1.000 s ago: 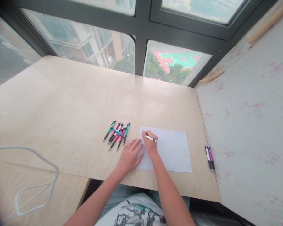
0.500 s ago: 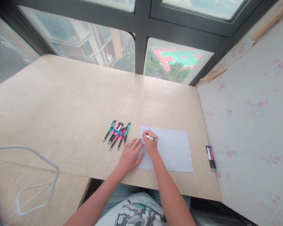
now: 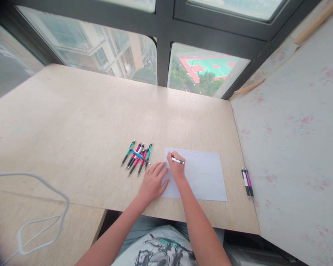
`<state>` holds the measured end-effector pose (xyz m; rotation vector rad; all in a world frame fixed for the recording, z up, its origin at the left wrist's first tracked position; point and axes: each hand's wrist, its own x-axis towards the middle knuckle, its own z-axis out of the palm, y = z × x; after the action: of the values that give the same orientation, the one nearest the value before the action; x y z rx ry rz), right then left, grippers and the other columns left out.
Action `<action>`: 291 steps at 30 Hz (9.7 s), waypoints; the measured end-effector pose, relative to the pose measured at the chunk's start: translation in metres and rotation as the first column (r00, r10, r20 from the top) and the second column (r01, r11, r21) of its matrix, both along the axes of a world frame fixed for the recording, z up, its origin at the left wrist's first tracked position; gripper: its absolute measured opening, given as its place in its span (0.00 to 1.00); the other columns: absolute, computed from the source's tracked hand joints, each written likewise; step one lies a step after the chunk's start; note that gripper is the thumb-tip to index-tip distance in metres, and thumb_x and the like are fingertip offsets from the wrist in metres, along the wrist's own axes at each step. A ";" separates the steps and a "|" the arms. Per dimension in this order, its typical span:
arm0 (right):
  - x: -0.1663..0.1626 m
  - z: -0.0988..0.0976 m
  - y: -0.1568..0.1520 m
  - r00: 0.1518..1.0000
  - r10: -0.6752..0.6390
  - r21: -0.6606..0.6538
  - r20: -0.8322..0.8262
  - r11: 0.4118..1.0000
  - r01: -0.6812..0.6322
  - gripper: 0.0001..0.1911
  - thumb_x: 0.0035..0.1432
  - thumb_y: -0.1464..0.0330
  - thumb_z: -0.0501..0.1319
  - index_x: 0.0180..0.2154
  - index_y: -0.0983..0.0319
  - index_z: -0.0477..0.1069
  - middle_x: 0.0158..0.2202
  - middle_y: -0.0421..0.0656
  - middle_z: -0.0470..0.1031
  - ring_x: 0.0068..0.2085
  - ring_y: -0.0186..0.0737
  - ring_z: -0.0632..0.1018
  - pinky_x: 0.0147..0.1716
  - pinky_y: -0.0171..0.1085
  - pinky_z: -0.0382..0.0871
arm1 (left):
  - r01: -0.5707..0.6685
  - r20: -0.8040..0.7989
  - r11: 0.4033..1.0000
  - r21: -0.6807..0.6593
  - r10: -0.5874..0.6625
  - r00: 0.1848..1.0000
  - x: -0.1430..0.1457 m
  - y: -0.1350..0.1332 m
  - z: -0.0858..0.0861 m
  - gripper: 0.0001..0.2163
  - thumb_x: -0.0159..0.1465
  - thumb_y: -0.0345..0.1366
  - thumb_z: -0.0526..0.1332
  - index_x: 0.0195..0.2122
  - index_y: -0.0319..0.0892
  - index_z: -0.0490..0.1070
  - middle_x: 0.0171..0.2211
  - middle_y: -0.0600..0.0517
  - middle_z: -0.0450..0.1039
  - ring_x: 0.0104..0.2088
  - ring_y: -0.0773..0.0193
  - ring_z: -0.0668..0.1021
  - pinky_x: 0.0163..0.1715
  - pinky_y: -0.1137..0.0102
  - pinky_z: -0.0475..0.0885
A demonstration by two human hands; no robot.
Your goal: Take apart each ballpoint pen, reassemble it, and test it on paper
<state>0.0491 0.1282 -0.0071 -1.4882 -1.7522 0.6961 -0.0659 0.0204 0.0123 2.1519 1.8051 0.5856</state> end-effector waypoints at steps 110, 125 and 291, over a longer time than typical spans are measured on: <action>0.115 0.023 -0.063 0.755 -0.272 -0.420 -0.597 0.908 -0.004 0.28 0.58 0.53 0.59 0.55 0.61 0.64 0.19 0.34 0.68 0.19 0.32 0.65 0.17 0.30 0.56 | 0.037 -0.074 0.993 0.115 -0.028 0.997 -0.002 0.007 -0.001 0.14 0.66 0.40 0.56 0.51 0.45 0.71 0.59 0.43 0.67 0.61 0.48 0.65 0.56 0.51 0.64; 0.115 0.034 -0.061 0.678 -0.135 -0.223 -0.722 0.974 -0.043 0.20 0.56 0.60 0.65 0.48 0.58 0.65 0.26 0.36 0.74 0.24 0.33 0.74 0.23 0.33 0.67 | 0.035 -0.068 0.993 0.112 -0.027 0.997 -0.001 0.006 -0.003 0.13 0.66 0.40 0.56 0.50 0.44 0.71 0.59 0.43 0.67 0.61 0.49 0.65 0.57 0.52 0.62; 0.144 -0.026 -0.082 0.890 -0.312 0.209 0.333 0.945 0.253 0.21 0.67 0.59 0.46 0.35 0.58 0.75 0.37 0.47 0.78 0.31 0.43 0.78 0.25 0.36 0.61 | 0.081 -0.364 0.972 0.223 0.006 0.931 -0.125 0.046 0.023 0.13 0.64 0.27 0.52 0.38 0.45 0.75 0.42 0.47 0.78 0.41 0.55 0.78 0.41 0.62 0.74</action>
<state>0.1928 0.0458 -0.0326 -1.7939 -1.7497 0.1277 -0.1908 0.0662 0.0350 2.5925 1.9525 0.4299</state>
